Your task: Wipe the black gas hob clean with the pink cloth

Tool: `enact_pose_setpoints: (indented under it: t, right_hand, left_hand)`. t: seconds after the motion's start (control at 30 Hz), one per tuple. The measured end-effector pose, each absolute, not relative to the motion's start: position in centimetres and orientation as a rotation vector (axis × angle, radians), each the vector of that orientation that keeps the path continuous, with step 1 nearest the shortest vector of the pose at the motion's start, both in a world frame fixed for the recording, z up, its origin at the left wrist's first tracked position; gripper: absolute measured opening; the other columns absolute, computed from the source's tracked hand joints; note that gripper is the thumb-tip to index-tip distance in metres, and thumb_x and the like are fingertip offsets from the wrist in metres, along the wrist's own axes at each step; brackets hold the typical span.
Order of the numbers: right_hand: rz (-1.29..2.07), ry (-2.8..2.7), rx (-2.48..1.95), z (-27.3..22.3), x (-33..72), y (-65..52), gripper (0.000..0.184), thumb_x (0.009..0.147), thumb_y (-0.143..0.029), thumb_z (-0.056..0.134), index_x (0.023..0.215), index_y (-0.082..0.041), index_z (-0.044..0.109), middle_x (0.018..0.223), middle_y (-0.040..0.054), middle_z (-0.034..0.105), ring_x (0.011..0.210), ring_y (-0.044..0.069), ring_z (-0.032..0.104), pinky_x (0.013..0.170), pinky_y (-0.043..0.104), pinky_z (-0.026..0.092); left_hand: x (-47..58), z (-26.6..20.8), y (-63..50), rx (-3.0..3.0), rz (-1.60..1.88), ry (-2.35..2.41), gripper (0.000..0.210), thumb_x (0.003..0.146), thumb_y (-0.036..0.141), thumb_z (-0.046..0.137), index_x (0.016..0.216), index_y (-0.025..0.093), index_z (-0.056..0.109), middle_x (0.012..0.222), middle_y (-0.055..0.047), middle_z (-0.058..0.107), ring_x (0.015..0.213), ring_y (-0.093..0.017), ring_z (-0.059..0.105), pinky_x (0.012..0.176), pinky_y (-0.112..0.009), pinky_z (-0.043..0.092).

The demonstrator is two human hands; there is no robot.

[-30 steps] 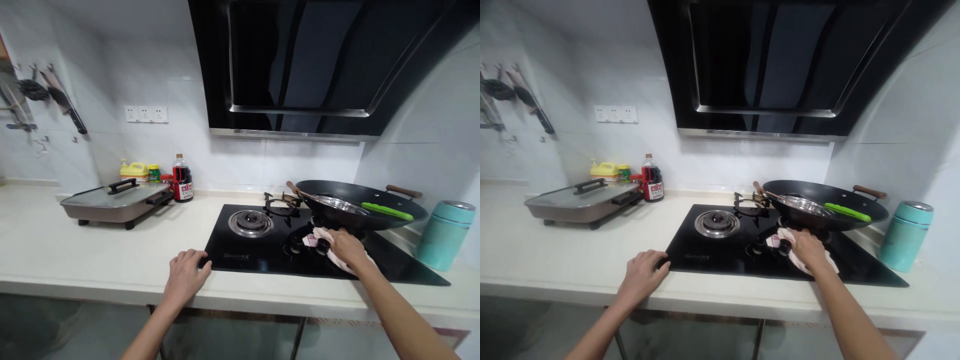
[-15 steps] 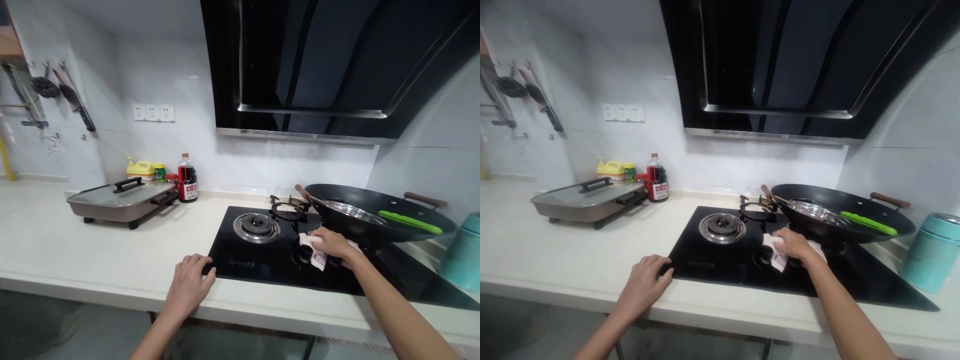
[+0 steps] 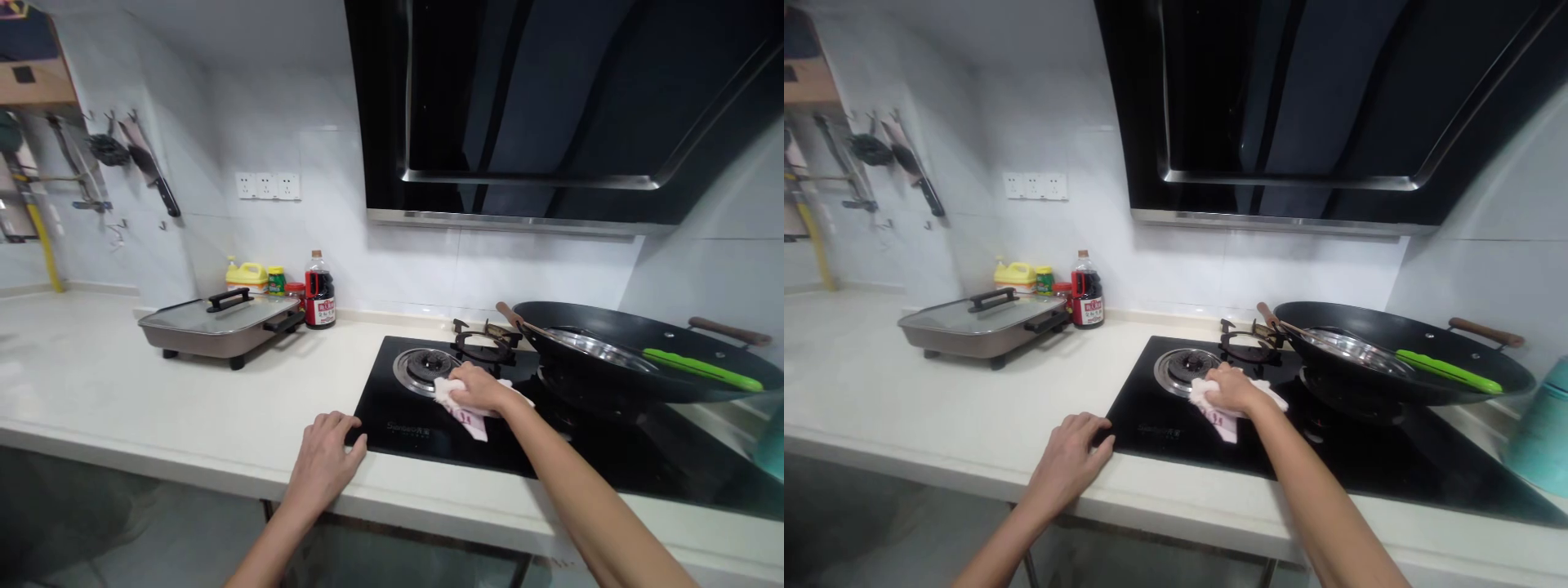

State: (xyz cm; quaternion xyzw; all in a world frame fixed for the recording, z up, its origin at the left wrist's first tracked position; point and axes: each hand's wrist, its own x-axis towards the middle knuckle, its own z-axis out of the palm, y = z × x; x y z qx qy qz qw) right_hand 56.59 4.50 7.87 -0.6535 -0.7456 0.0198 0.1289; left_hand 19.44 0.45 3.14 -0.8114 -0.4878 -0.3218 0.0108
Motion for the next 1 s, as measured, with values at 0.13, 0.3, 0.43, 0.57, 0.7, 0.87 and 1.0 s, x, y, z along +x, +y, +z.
enact_pose_setpoints:
  t: [0.13,0.3,0.43,0.57,0.7,0.87,1.0]
  right_hand:
    - [0.060,-2.285,-1.691,7.6,50.6,3.2,0.037,0.089,-0.043,0.067,0.122,-0.026,0.069,0.121,0.0091,0.059,0.110,0.026,0.056,0.098,0.037,0.041]
    - [0.033,-2.349,-1.490,6.8,43.2,1.4,0.055,0.081,-0.061,0.078,0.123,-0.028,0.067,0.128,0.0086,0.057,0.117,0.028,0.050,0.101,0.040,0.039]
    - [-0.074,-2.329,-1.373,5.9,39.9,0.0,0.053,0.077,-0.057,0.083,0.120,-0.030,0.067,0.126,0.0055,0.059,0.113,0.025,0.051,0.099,0.037,0.039]
    - [-0.141,-2.162,-1.527,5.6,42.5,-1.4,0.038,0.087,-0.039,0.073,0.122,-0.027,0.067,0.124,0.0068,0.060,0.109,0.023,0.054,0.095,0.034,0.039]
    - [-0.206,-1.995,-1.710,5.4,48.4,-4.5,0.030,0.092,-0.032,0.061,0.119,-0.023,0.068,0.117,0.0103,0.061,0.105,0.025,0.057,0.092,0.036,0.040]
    - [-0.232,-1.932,-1.795,4.1,54.8,-9.7,0.033,0.089,-0.029,0.057,0.120,-0.027,0.068,0.121,0.0074,0.062,0.109,0.024,0.058,0.097,0.034,0.042]
    - [-0.286,-1.824,-1.899,2.9,58.6,-12.8,0.030,0.088,-0.032,0.053,0.114,-0.028,0.068,0.119,0.0062,0.063,0.107,0.024,0.060,0.093,0.035,0.045]
  left_hand:
    - [19.5,3.5,0.3,-2.533,-0.967,-1.536,0.022,0.098,0.034,0.056,0.106,0.022,0.072,0.109,-0.008,0.073,0.107,-0.028,0.061,0.092,-0.043,0.046]
    - [19.5,3.7,0.3,-2.532,-0.890,-1.540,0.029,0.103,0.037,0.047,0.104,0.023,0.073,0.109,-0.008,0.073,0.105,-0.029,0.061,0.091,-0.043,0.044]
    - [19.2,3.6,0.7,-2.535,-0.896,-1.552,0.032,0.104,0.037,0.044,0.100,0.023,0.073,0.107,-0.008,0.074,0.104,-0.028,0.062,0.091,-0.041,0.045]
    - [19.0,3.5,0.9,-2.550,-0.948,-1.540,0.026,0.101,0.037,0.051,0.102,0.024,0.073,0.109,-0.006,0.075,0.107,-0.027,0.063,0.094,-0.040,0.044]
    - [18.9,3.4,0.9,-2.553,-0.964,-1.554,0.022,0.098,0.036,0.056,0.105,0.025,0.074,0.110,-0.006,0.076,0.108,-0.027,0.062,0.095,-0.041,0.044]
    - [18.9,3.2,1.0,-2.552,-0.985,-1.528,0.022,0.097,0.034,0.057,0.105,0.023,0.074,0.110,-0.006,0.076,0.108,-0.027,0.063,0.094,-0.041,0.044]
    - [18.9,3.2,1.0,-2.543,-0.973,-1.537,0.022,0.097,0.035,0.058,0.106,0.023,0.074,0.112,-0.007,0.076,0.109,-0.027,0.063,0.095,-0.041,0.044]
